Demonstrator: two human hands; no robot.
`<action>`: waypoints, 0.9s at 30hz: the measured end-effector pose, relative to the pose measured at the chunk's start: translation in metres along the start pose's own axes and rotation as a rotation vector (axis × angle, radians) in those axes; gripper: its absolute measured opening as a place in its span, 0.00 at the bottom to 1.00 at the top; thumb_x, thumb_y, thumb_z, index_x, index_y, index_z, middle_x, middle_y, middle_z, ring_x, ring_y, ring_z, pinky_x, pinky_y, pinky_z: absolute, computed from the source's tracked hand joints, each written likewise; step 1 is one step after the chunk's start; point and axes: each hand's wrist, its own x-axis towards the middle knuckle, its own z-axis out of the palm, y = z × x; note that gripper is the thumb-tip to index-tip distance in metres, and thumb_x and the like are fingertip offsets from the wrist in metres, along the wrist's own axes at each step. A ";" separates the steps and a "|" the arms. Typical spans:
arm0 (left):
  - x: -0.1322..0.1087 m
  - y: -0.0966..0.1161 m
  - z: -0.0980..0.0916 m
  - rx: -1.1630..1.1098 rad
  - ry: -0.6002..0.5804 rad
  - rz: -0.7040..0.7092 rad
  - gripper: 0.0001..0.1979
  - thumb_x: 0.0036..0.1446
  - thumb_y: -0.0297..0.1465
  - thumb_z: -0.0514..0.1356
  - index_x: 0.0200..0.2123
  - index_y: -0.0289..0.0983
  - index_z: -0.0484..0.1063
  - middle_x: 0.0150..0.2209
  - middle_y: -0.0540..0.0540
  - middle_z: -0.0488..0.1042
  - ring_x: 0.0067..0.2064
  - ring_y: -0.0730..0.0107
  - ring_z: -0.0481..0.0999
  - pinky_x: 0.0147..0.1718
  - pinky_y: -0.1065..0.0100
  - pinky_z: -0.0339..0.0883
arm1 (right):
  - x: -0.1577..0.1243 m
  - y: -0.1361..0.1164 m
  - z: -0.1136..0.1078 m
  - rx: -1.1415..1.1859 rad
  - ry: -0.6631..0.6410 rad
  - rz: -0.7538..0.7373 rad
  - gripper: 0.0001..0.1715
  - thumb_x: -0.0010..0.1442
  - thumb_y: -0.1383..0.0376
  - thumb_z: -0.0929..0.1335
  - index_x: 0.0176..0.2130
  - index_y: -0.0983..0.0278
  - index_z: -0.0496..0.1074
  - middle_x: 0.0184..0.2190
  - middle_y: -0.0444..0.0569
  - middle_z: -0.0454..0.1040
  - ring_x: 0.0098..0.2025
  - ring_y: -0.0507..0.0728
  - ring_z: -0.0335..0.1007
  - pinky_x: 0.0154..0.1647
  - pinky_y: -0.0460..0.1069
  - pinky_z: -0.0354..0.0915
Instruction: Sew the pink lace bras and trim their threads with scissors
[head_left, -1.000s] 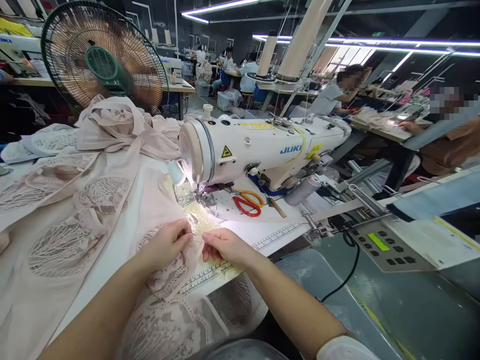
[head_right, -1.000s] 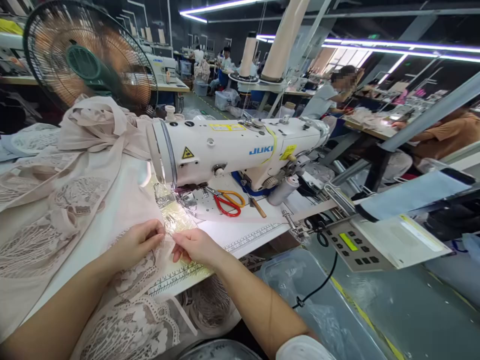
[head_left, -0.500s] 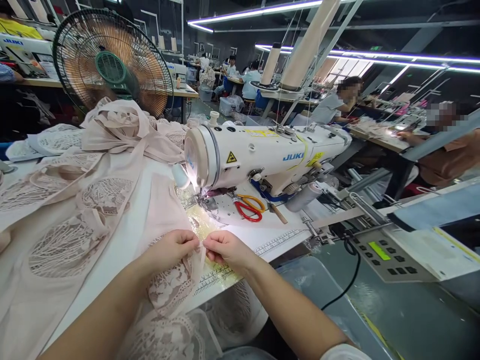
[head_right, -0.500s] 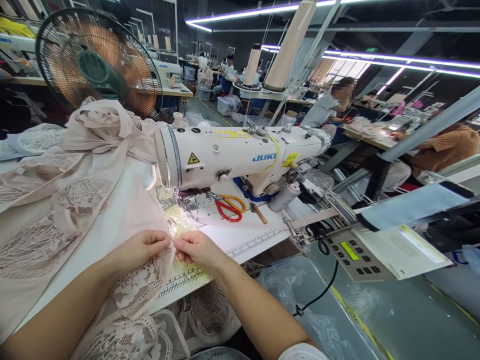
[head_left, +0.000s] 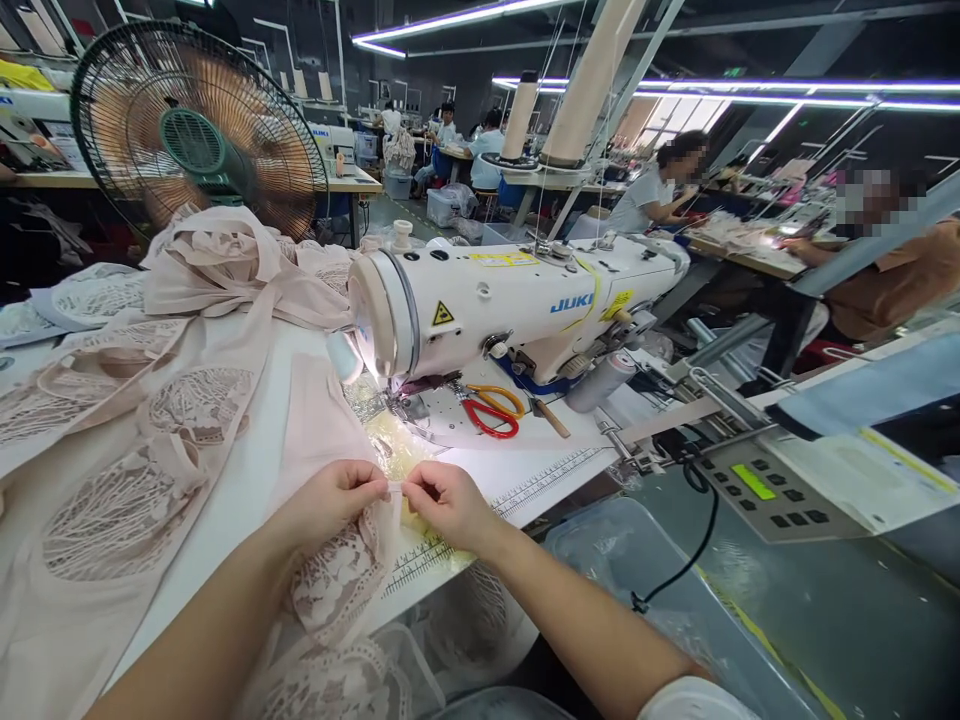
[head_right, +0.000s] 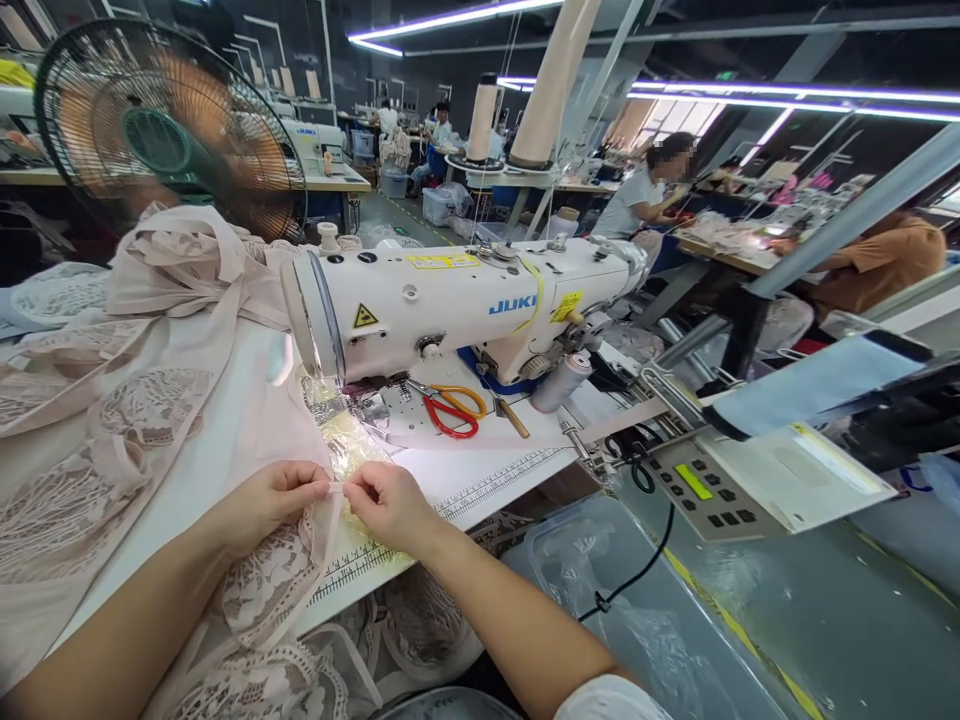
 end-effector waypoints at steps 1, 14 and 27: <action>0.001 0.000 0.000 -0.010 0.004 -0.007 0.18 0.47 0.45 0.61 0.22 0.37 0.64 0.18 0.57 0.53 0.21 0.77 0.48 0.20 0.71 0.42 | 0.000 0.000 0.000 -0.076 0.018 -0.072 0.13 0.56 0.63 0.64 0.22 0.64 0.64 0.20 0.43 0.66 0.24 0.50 0.58 0.27 0.46 0.55; 0.004 -0.006 0.001 -0.032 0.006 -0.048 0.20 0.45 0.47 0.62 0.25 0.34 0.70 0.19 0.55 0.58 0.20 0.79 0.50 0.19 0.72 0.42 | 0.010 0.001 -0.003 0.286 -0.175 0.160 0.13 0.55 0.57 0.65 0.25 0.64 0.66 0.19 0.41 0.66 0.19 0.48 0.57 0.20 0.43 0.55; 0.004 -0.001 0.000 -0.029 0.001 -0.046 0.17 0.46 0.44 0.64 0.27 0.34 0.72 0.23 0.53 0.63 0.22 0.79 0.54 0.20 0.73 0.48 | 0.012 0.006 -0.005 0.356 -0.179 0.176 0.18 0.57 0.55 0.65 0.25 0.66 0.68 0.20 0.42 0.68 0.19 0.47 0.58 0.21 0.43 0.56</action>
